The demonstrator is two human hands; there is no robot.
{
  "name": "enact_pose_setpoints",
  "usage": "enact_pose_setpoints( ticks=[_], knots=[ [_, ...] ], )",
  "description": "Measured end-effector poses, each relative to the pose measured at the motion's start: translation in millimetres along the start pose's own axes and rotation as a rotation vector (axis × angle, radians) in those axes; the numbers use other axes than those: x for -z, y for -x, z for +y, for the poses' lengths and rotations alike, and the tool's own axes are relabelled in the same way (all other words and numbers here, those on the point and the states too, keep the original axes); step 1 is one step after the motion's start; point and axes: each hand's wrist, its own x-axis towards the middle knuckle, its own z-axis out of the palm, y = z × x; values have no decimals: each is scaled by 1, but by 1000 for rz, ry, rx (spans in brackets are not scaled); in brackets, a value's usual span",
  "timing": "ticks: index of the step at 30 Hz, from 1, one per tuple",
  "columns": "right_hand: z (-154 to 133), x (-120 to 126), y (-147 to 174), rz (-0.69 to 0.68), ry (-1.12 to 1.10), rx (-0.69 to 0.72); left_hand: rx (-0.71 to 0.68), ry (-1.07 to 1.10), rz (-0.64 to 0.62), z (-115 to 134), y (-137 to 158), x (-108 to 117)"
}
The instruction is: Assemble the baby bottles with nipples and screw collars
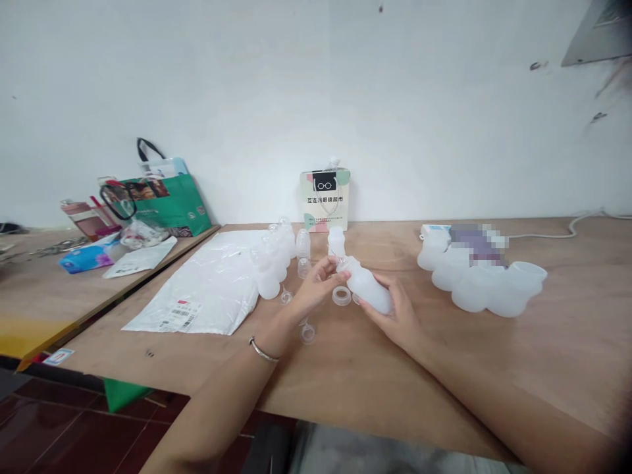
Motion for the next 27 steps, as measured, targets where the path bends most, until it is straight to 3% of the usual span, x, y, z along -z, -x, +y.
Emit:
enact_pose_setpoints(
  ticks=[5, 12, 17, 22, 27],
  knots=[
    [3, 0, 1, 13, 35, 18, 44, -12, -47, -1, -1, 5],
    [-9, 2, -3, -120, -300, -189, 110, 35, -210, 10, 4, 11],
    [-12, -1, -2, -65, -314, -185, 68, 42, -117, 4, 3, 5],
    [-9, 1, -1, 14, -333, -190, 112, 0, 90, -7, -4, 13],
    [-6, -1, -2, 4, -323, -179, 60, 73, 66, -6, -3, 7]
  ],
)
